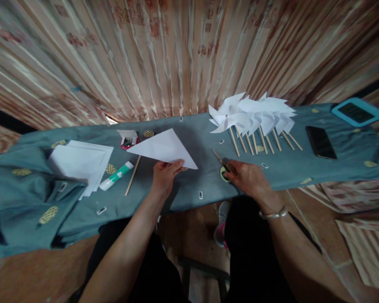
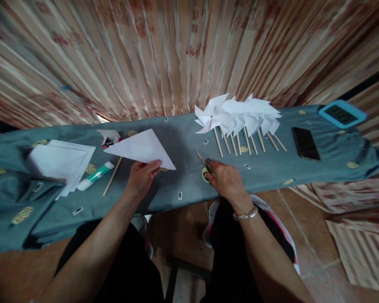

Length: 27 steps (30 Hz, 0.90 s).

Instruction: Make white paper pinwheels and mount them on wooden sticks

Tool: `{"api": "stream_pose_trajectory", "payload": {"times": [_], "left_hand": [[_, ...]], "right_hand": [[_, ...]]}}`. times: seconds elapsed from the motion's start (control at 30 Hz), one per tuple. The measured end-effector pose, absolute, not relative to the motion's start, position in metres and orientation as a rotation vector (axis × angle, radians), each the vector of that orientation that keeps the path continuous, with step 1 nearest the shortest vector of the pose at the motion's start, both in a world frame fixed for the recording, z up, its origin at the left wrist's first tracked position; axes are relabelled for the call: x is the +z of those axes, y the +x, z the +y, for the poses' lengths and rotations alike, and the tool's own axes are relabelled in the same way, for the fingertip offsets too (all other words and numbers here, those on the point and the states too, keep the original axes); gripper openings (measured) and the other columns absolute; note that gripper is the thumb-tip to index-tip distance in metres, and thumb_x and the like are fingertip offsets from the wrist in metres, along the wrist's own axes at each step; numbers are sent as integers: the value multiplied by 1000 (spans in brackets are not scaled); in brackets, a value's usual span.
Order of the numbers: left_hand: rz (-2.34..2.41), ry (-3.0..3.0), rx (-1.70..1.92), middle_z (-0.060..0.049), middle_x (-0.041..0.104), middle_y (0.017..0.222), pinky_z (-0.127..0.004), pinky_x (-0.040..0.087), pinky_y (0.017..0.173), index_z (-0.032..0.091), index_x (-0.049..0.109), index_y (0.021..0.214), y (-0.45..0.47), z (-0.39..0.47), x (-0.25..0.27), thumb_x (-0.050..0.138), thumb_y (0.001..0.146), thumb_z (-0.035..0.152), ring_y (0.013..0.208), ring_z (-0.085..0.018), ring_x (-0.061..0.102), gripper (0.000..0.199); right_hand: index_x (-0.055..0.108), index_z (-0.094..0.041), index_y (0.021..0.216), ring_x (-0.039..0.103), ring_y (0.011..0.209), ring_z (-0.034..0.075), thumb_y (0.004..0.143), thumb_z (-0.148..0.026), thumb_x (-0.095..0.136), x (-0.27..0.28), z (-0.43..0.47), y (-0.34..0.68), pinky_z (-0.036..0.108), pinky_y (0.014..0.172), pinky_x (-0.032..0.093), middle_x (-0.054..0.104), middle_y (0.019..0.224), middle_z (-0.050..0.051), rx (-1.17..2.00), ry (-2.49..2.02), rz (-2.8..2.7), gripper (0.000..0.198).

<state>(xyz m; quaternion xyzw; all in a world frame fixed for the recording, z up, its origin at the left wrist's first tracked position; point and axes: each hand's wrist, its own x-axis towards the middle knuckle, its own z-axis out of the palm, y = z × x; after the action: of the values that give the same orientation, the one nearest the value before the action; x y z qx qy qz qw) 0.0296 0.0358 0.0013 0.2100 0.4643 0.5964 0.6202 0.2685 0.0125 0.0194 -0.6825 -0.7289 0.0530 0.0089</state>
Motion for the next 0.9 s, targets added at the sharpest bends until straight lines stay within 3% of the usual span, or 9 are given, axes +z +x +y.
{"api": "stream_pose_trajectory", "payload": {"times": [0.2, 0.3, 0.4, 0.5, 0.6, 0.77, 0.9], "left_hand": [[1011, 526, 1385, 0, 70, 68, -31, 52, 74, 15, 69, 68, 37, 38, -1, 90, 40, 20, 67, -14, 65, 36], [1004, 484, 1389, 1, 71, 69, -28, 52, 72, 16, 69, 68, 35, 43, -1, 87, 43, 16, 67, -13, 65, 31], [981, 424, 1398, 2, 70, 69, -27, 52, 71, 16, 69, 67, 31, 49, 0, 83, 47, 13, 68, -12, 65, 24], [950, 410, 1430, 3, 71, 72, -28, 53, 77, 19, 69, 68, 30, 54, 2, 79, 52, 10, 72, -13, 66, 22], [930, 402, 1458, 3, 72, 74, -29, 53, 79, 20, 69, 70, 30, 57, 4, 78, 53, 8, 74, -13, 67, 23], [901, 369, 1472, 3, 71, 71, -24, 53, 74, 16, 69, 70, 28, 61, 6, 79, 51, 8, 70, -11, 66, 24], [884, 356, 1442, 4, 68, 64, -20, 51, 64, 14, 67, 66, 27, 62, 7, 79, 50, 9, 62, -8, 62, 21]], "right_hand": [[66, -18, 105, 71, 76, 25, 81, -23, 63, 14, 10, 267, 31, 63, 44, 76, 89, 11, 250, -2072, -2221, 25], [69, -21, 96, 70, 74, 23, 74, -26, 70, 12, 11, 265, 31, 62, 49, 76, 82, 7, 697, -1875, -1772, 22], [69, -23, 96, 70, 70, 20, 65, -35, 80, 9, 9, 254, 27, 53, 49, 75, 83, 4, 1317, -1494, -1235, 36], [72, -24, 95, 70, 72, 18, 57, -34, 87, 6, 6, 237, 27, 60, 54, 76, 84, 3, 1654, -1267, -889, 42], [75, -25, 90, 68, 71, 16, 56, -36, 90, 3, 2, 220, 28, 68, 56, 75, 86, 3, 1782, -1152, -754, 39], [74, -25, 94, 62, 65, 13, 65, -48, 84, 5, -4, 208, 22, 55, 47, 72, 79, 3, 1915, -1060, -802, 39], [72, -22, 100, 59, 67, 13, 73, -59, 73, 6, -8, 206, 25, 59, 46, 70, 81, 4, 1885, -1052, -1033, 46]]}}
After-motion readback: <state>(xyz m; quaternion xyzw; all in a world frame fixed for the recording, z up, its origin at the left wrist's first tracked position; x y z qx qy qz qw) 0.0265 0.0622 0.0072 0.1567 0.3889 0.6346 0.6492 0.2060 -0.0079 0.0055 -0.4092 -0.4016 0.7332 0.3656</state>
